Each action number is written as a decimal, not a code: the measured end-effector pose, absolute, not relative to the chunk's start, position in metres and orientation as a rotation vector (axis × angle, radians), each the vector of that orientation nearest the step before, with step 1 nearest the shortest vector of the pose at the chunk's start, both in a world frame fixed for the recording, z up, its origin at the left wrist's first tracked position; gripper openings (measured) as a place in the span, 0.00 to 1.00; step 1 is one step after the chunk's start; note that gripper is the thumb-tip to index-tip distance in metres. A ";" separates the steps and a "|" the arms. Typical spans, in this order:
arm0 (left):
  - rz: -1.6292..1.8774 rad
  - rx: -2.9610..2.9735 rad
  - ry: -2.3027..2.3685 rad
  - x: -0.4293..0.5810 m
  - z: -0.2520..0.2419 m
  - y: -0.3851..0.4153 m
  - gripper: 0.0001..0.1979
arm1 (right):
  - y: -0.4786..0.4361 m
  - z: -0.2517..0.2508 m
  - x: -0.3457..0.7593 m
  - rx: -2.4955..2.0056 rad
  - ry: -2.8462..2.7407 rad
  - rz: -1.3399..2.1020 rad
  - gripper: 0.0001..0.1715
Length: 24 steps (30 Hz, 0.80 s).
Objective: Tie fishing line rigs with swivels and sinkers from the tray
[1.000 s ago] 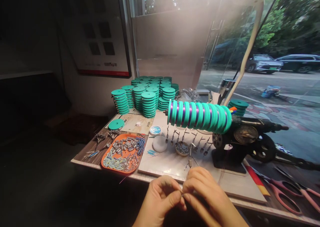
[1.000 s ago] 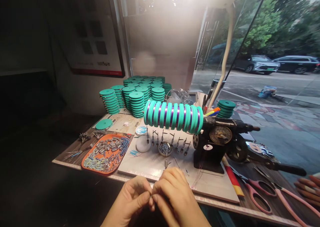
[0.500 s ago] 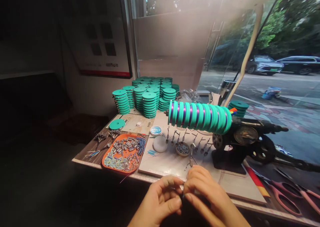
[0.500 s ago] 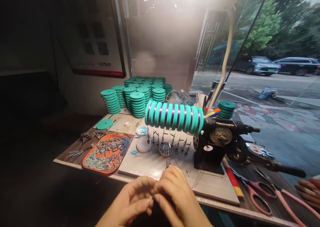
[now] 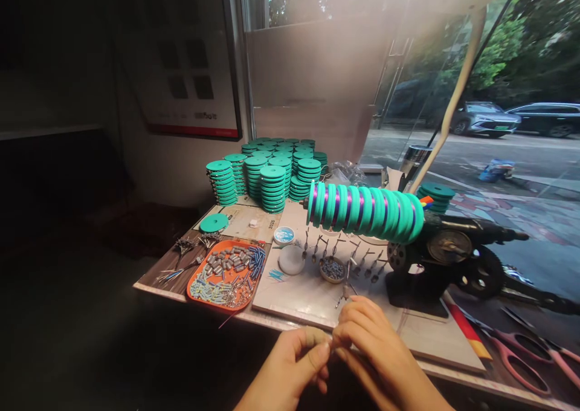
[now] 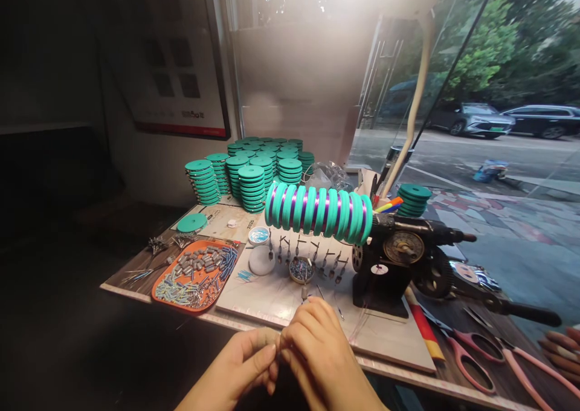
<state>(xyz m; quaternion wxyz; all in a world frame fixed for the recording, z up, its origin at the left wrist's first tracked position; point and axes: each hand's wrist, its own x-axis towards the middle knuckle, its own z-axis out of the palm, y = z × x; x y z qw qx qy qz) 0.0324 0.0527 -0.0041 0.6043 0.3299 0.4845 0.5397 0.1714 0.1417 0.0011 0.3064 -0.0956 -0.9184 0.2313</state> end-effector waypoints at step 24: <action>1.282 0.352 0.902 0.041 -0.031 0.036 0.16 | 0.109 -0.024 0.183 -0.786 -1.923 1.272 0.08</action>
